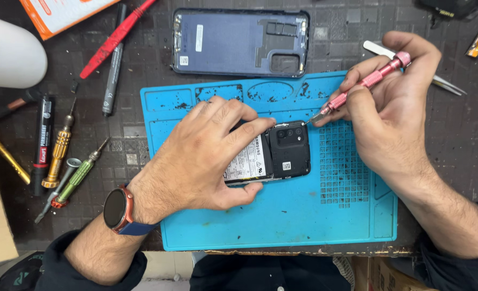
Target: The person unscrews the back of a Samsung smartphone with a screwdriver, removes the back cover by hand, applies adhesive from a tube onto the phone frame, and uses a metal pry bar to press and adjust the cover edge, then presses the cover with a yellow box.
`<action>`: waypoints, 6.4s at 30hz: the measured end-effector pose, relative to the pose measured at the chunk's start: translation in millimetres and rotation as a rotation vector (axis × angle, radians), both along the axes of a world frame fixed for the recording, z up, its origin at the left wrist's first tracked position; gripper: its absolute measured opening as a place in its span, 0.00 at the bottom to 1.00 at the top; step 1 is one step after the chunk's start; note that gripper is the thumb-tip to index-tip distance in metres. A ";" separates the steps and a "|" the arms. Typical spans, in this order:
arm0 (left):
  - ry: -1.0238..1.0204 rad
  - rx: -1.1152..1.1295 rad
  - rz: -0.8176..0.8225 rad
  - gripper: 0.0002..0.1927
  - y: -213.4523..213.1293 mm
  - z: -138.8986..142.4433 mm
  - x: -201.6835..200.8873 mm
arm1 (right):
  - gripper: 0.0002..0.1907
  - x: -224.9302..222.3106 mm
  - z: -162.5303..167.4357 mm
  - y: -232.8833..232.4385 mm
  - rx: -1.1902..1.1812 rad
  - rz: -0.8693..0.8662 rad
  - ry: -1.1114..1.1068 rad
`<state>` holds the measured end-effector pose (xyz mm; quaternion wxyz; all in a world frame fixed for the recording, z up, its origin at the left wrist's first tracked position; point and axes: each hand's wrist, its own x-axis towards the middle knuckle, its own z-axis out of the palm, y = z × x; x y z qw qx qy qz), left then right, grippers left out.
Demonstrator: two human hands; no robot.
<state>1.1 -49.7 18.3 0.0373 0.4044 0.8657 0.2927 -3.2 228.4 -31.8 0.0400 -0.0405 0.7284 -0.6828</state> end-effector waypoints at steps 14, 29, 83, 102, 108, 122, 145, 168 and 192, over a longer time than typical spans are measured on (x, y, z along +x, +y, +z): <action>-0.016 -0.015 0.007 0.40 -0.6 -1.7 -0.1 | 0.22 2.0 -1.1 0.4 0.080 0.018 0.064; 0.066 -0.083 0.039 0.51 10.9 -6.1 6.6 | 0.21 0.1 -1.4 -0.1 0.192 0.046 0.131; 0.062 -0.072 0.039 0.45 25.0 -8.7 6.6 | 0.24 15.4 -13.1 10.1 0.307 0.031 0.397; 0.022 0.002 0.000 0.42 12.9 -11.3 3.4 | 0.30 17.0 1.1 -2.8 0.417 0.102 0.653; 0.005 0.063 -0.043 0.40 1.7 -13.7 4.0 | 0.25 19.2 7.3 -4.8 0.447 0.199 0.806; 0.043 0.079 -0.085 0.36 -3.1 -18.0 10.1 | 0.21 5.6 21.8 -5.8 0.358 0.169 0.909; 0.014 0.062 -0.051 0.36 6.5 -7.4 8.8 | 0.17 5.7 35.5 14.0 0.414 0.203 0.825; 0.015 0.045 -0.044 0.37 6.0 -11.5 9.4 | 0.19 10.0 49.5 9.3 0.684 0.198 0.830; 0.735 -0.177 0.245 0.08 23.8 -8.9 8.1 | 0.42 69.8 40.4 -33.6 -0.647 1.039 -0.635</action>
